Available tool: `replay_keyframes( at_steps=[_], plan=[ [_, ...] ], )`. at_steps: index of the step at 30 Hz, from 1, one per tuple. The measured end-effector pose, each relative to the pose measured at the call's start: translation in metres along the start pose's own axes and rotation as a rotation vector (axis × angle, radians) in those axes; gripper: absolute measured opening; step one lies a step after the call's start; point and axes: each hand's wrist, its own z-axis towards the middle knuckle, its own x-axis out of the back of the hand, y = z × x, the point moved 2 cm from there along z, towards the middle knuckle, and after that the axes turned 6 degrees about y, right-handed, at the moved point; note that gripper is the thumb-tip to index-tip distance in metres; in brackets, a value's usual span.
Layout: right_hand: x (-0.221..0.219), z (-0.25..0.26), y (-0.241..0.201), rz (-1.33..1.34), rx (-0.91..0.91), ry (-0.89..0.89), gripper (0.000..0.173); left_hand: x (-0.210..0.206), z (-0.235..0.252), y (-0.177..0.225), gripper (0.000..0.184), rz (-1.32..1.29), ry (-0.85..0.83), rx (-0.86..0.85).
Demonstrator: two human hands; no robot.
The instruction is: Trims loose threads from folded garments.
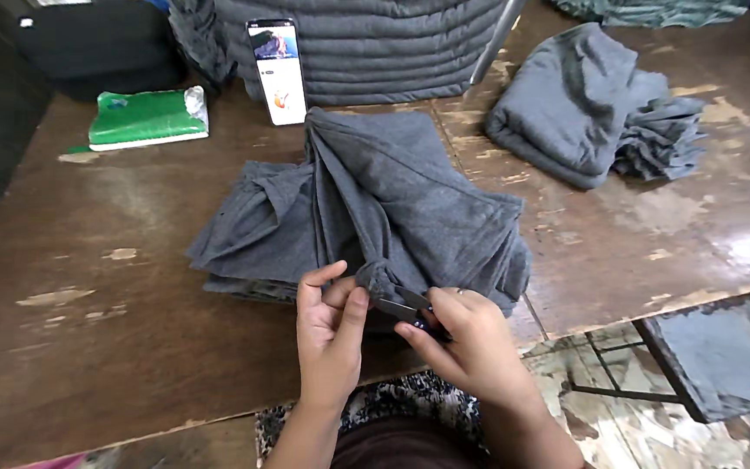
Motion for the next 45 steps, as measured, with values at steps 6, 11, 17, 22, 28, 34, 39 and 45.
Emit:
replay_keyframes(
  at_steps=[6, 11, 17, 22, 28, 34, 39, 45],
  plan=[
    [-0.003, 0.006, -0.004, -0.072, 0.003, -0.006, 0.049, -0.004, -0.005, -0.003, 0.032, 0.173, -0.042, -0.153],
    [-0.006, 0.006, -0.006, -0.104, 0.008, 0.016, 0.051, -0.006, -0.006, -0.002, 0.032, 0.222, -0.041, -0.192],
    [-0.007, 0.005, -0.005, -0.118, 0.011, 0.025, 0.05, -0.004, -0.005, -0.002, 0.032, 0.206, -0.037, -0.188],
    [-0.001, 0.004, 0.003, 0.008, 0.045, -0.019, 0.048, -0.002, -0.005, -0.002, 0.038, 0.177, -0.041, -0.159],
    [0.0, 0.011, 0.002, 0.416, -0.021, 0.211, 0.018, -0.001, -0.007, -0.005, 0.035, 0.317, -0.073, -0.246],
    [-0.007, 0.022, -0.003, 0.375, 0.054, 0.255, 0.008, 0.001, -0.009, -0.011, 0.025, 0.44, -0.102, -0.376],
    [0.007, 0.007, -0.016, 0.377, 0.096, 0.14, 0.011, 0.004, -0.007, -0.008, 0.017, 0.418, -0.159, -0.381],
    [0.009, -0.004, -0.021, 0.443, 0.179, 0.039, 0.012, 0.002, -0.008, -0.017, 0.024, 0.323, -0.128, -0.358]
  ],
)
